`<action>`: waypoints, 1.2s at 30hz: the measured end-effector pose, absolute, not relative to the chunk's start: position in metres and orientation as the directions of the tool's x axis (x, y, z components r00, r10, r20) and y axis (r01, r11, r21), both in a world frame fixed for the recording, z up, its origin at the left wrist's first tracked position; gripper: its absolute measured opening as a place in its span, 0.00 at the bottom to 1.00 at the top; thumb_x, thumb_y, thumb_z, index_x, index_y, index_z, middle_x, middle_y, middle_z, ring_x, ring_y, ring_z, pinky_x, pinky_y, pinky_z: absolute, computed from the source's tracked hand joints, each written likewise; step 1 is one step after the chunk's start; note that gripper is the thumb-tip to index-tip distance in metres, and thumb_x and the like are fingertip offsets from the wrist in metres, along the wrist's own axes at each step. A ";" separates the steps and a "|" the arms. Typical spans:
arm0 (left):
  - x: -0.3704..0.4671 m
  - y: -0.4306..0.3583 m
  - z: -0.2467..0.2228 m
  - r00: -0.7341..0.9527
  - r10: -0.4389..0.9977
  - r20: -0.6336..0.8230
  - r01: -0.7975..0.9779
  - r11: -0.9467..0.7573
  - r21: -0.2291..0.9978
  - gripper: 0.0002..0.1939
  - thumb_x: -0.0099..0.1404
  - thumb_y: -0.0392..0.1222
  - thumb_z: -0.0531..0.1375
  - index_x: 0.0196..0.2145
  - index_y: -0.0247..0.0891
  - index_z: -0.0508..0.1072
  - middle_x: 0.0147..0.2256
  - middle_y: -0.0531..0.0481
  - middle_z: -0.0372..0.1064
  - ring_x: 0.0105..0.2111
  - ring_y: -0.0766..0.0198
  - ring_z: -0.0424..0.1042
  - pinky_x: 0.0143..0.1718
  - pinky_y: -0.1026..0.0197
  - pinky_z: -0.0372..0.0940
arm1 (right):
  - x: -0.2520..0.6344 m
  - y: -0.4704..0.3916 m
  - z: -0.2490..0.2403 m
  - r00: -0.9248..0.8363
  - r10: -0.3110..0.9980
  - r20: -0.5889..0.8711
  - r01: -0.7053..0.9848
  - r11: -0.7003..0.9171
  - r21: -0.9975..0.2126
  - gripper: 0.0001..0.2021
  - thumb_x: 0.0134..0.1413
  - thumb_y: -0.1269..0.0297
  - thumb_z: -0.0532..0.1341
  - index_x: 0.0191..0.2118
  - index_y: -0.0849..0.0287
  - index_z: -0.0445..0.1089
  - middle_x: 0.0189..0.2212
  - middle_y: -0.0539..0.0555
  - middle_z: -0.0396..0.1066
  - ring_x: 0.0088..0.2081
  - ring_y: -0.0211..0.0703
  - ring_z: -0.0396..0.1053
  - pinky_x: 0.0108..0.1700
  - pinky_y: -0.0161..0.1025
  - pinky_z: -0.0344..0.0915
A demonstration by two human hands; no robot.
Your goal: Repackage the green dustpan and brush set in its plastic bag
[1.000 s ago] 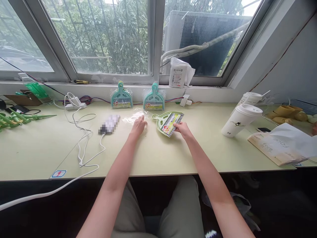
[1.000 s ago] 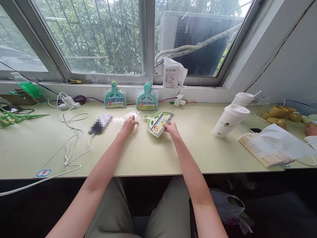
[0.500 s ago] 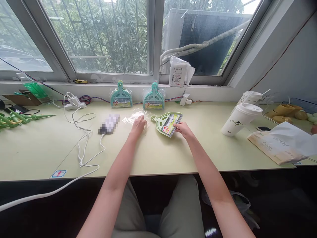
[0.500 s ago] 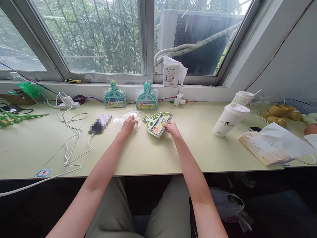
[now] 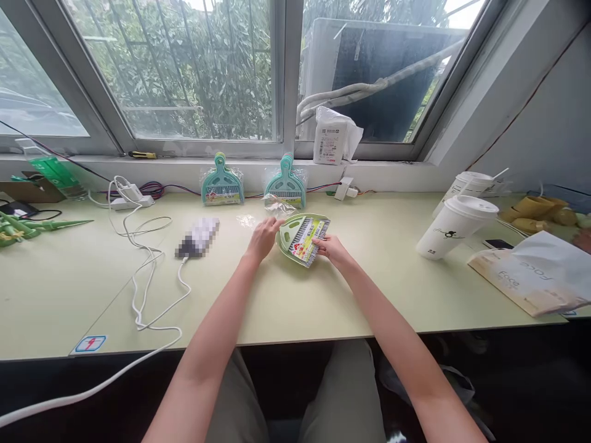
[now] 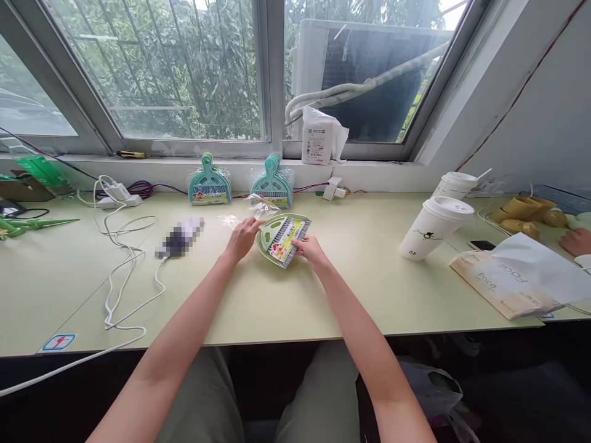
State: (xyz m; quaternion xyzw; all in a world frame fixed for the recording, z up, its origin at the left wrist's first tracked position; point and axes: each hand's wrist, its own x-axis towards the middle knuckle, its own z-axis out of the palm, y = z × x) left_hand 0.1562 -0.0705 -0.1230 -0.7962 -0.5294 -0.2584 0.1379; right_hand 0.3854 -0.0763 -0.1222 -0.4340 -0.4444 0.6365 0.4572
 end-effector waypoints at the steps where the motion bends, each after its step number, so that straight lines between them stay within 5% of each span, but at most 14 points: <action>1: 0.159 -0.072 -0.121 0.302 0.757 0.579 0.907 -0.415 0.071 0.20 0.68 0.33 0.47 0.54 0.41 0.67 0.42 0.42 0.67 0.44 0.54 0.66 0.42 0.56 0.60 | 0.384 -0.076 -0.124 -0.205 0.969 -0.136 -0.213 -0.180 -0.960 0.05 0.48 0.74 0.65 0.35 0.65 0.74 0.35 0.58 0.78 0.35 0.44 0.77 0.39 0.40 0.76; 16: 0.144 -0.073 -0.118 0.100 0.682 0.724 0.976 -0.208 0.060 0.21 0.67 0.30 0.45 0.44 0.40 0.75 0.39 0.40 0.68 0.44 0.51 0.65 0.49 0.47 0.54 | 0.394 -0.081 -0.113 -0.010 0.994 -0.108 -0.238 -0.107 -0.965 0.04 0.50 0.77 0.63 0.34 0.65 0.71 0.33 0.57 0.78 0.35 0.46 0.77 0.42 0.45 0.76; 27: 0.180 -0.084 -0.109 0.247 0.622 0.743 0.867 -0.484 0.117 0.16 0.69 0.40 0.48 0.52 0.43 0.68 0.43 0.45 0.70 0.47 0.57 0.66 0.53 0.52 0.55 | 0.383 -0.079 -0.118 -0.180 0.984 0.007 -0.338 -0.055 -0.940 0.11 0.44 0.69 0.69 0.36 0.63 0.73 0.38 0.58 0.77 0.39 0.48 0.76 0.47 0.49 0.73; 29: 0.185 -0.089 -0.104 0.090 0.560 0.824 0.862 -0.457 0.217 0.19 0.68 0.45 0.52 0.55 0.42 0.64 0.50 0.42 0.67 0.54 0.55 0.62 0.59 0.49 0.49 | 0.383 -0.079 -0.119 -0.170 0.985 0.038 -0.376 -0.029 -0.926 0.11 0.44 0.67 0.69 0.37 0.62 0.73 0.39 0.58 0.77 0.40 0.48 0.76 0.47 0.49 0.73; 32: 0.187 -0.091 -0.097 -0.396 0.386 0.833 0.757 -0.376 0.534 0.36 0.62 0.55 0.58 0.62 0.39 0.52 0.62 0.36 0.48 0.64 0.51 0.46 0.64 0.46 0.40 | 0.383 -0.079 -0.119 -0.154 0.985 0.082 -0.422 0.010 -0.907 0.14 0.43 0.65 0.70 0.38 0.61 0.72 0.41 0.57 0.76 0.42 0.48 0.75 0.48 0.48 0.73; 34: 0.184 -0.089 -0.093 -0.696 0.351 0.626 0.510 -0.371 0.776 0.46 0.58 0.59 0.60 0.65 0.40 0.42 0.66 0.36 0.36 0.66 0.51 0.39 0.64 0.47 0.42 | 0.382 -0.080 -0.119 -0.139 0.985 0.100 -0.434 0.030 -0.900 0.15 0.42 0.63 0.71 0.38 0.61 0.71 0.41 0.56 0.76 0.43 0.48 0.75 0.48 0.48 0.73; 36: 0.179 -0.083 -0.092 -0.779 0.524 0.346 0.136 -0.397 0.908 0.46 0.60 0.60 0.58 0.65 0.41 0.37 0.66 0.36 0.36 0.66 0.52 0.43 0.62 0.48 0.49 | 0.380 -0.081 -0.119 -0.138 0.984 0.112 -0.435 0.042 -0.900 0.17 0.41 0.61 0.71 0.38 0.60 0.71 0.41 0.56 0.76 0.43 0.48 0.74 0.49 0.48 0.73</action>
